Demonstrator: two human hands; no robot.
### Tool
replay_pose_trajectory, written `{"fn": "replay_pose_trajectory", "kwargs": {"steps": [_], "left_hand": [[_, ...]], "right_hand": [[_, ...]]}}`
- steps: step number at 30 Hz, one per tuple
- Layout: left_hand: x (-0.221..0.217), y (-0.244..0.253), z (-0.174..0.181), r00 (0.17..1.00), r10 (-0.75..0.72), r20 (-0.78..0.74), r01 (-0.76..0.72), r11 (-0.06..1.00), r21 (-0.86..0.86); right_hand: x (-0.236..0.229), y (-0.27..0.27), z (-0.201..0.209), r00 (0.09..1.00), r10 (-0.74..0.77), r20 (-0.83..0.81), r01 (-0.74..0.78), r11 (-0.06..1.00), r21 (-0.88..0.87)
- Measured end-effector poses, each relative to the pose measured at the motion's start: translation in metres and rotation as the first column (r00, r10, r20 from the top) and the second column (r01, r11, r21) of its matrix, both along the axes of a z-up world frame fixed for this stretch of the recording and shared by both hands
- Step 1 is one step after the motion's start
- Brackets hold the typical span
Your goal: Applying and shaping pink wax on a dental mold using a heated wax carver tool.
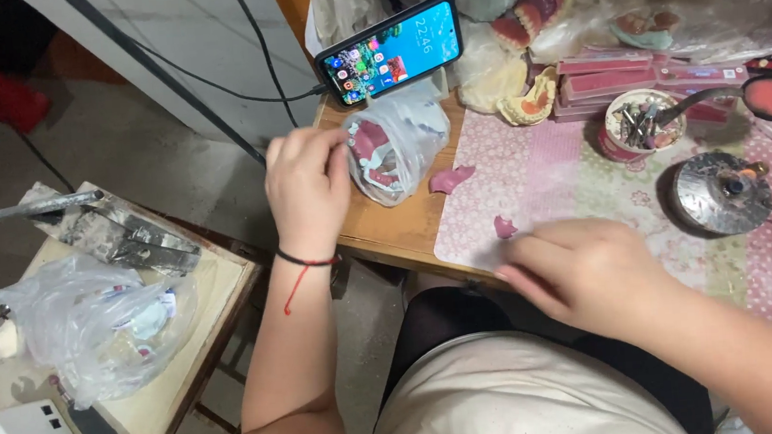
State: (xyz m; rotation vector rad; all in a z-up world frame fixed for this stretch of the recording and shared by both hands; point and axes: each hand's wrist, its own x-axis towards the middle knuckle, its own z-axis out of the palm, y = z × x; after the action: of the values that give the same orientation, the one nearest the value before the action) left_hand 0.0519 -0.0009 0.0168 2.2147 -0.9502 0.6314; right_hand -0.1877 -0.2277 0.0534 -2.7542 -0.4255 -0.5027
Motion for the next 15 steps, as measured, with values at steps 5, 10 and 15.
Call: {"fn": "replay_pose_trajectory", "kwargs": {"steps": [5, 10, 15], "left_hand": [[0.011, -0.008, -0.002, 0.997, -0.071, 0.011, 0.070, 0.997, 0.026], [0.008, -0.010, -0.019, 0.993, -0.074, -0.088, 0.084, 0.990, 0.116], [-0.018, 0.020, -0.038, 0.997, -0.069, -0.044, 0.070, 0.998, 0.008]], "right_hand": [[0.068, 0.038, 0.007, 0.966, 0.195, 0.168, -0.159, 0.965, -0.208], [0.113, 0.025, -0.033, 0.986, 0.151, 0.069, -0.122, 0.943, -0.310], [0.108, 0.017, -0.016, 0.982, 0.170, 0.077, -0.154, 0.973, -0.174]]}}
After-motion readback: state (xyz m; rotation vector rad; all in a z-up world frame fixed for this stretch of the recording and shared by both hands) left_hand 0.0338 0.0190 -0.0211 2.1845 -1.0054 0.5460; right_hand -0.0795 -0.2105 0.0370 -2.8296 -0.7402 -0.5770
